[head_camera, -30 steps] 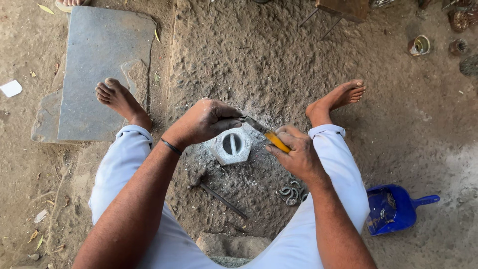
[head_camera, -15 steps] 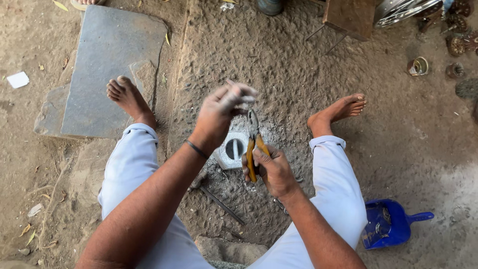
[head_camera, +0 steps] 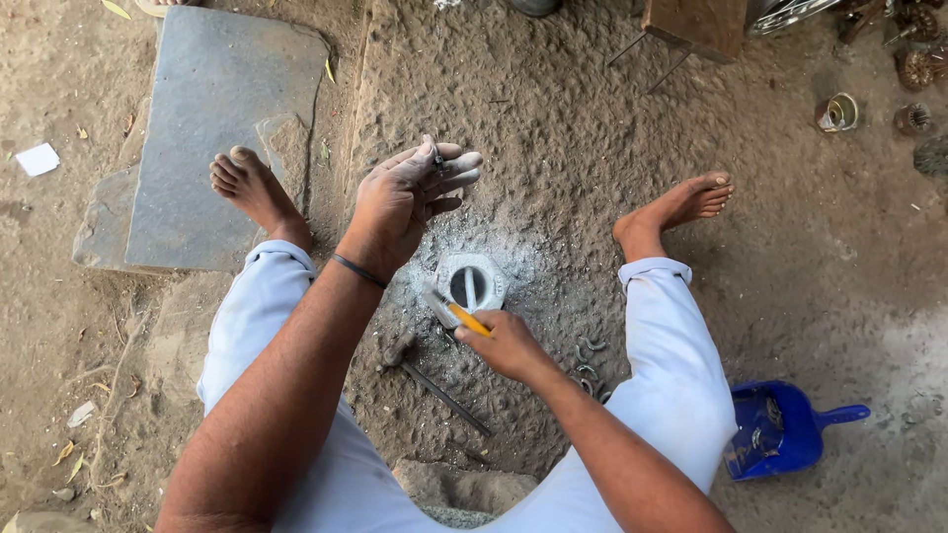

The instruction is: The person sits on the ground and repeatedly hammers small metal pieces on a hexagonal anvil to bend them into hook shapes. They use pliers to hold and adjust the metal pieces between hammer strikes.

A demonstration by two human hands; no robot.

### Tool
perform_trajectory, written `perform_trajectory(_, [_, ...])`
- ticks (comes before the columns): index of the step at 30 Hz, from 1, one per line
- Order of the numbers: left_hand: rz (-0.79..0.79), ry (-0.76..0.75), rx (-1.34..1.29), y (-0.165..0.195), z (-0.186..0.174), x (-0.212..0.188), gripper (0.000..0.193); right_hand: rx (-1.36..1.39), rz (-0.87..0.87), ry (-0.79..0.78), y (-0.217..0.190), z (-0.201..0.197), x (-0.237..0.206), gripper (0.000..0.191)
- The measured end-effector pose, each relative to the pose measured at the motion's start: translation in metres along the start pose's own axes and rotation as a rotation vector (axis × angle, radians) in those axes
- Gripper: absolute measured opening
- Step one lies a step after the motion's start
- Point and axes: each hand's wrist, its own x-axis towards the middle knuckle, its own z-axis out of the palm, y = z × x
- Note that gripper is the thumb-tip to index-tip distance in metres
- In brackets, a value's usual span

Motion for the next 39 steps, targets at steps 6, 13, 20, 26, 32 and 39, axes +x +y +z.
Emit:
perform_trajectory(6, [0.434,-0.088,0.751,0.000,0.003,-0.002,0.019,-0.403,0.011,-0.179,0.023,0.016,0.016,0.038])
perform_trajectory(13, [0.678,-0.097,1.289,0.000,0.016,-0.011,0.016,-0.546,0.048,-0.303,0.045,0.025,0.028,0.046])
perform_trajectory(20, [0.790,-0.212,1.471,-0.004,0.018,-0.009,0.013,-0.416,-0.033,-0.232,0.029,0.009,0.027,0.037])
perform_trajectory(26, [0.732,-0.200,1.471,-0.023,0.010,-0.002,0.013,0.114,-0.229,0.367,0.021,-0.037,0.030,0.038])
perform_trajectory(32, [0.301,-0.274,1.684,-0.081,-0.020,0.012,0.015,0.255,-0.372,0.496,0.039,-0.053,0.034,0.027])
perform_trajectory(39, [0.185,-0.049,1.630,-0.156,-0.086,0.024,0.019,-0.329,-0.013,-0.136,0.066,0.023,0.054,0.033])
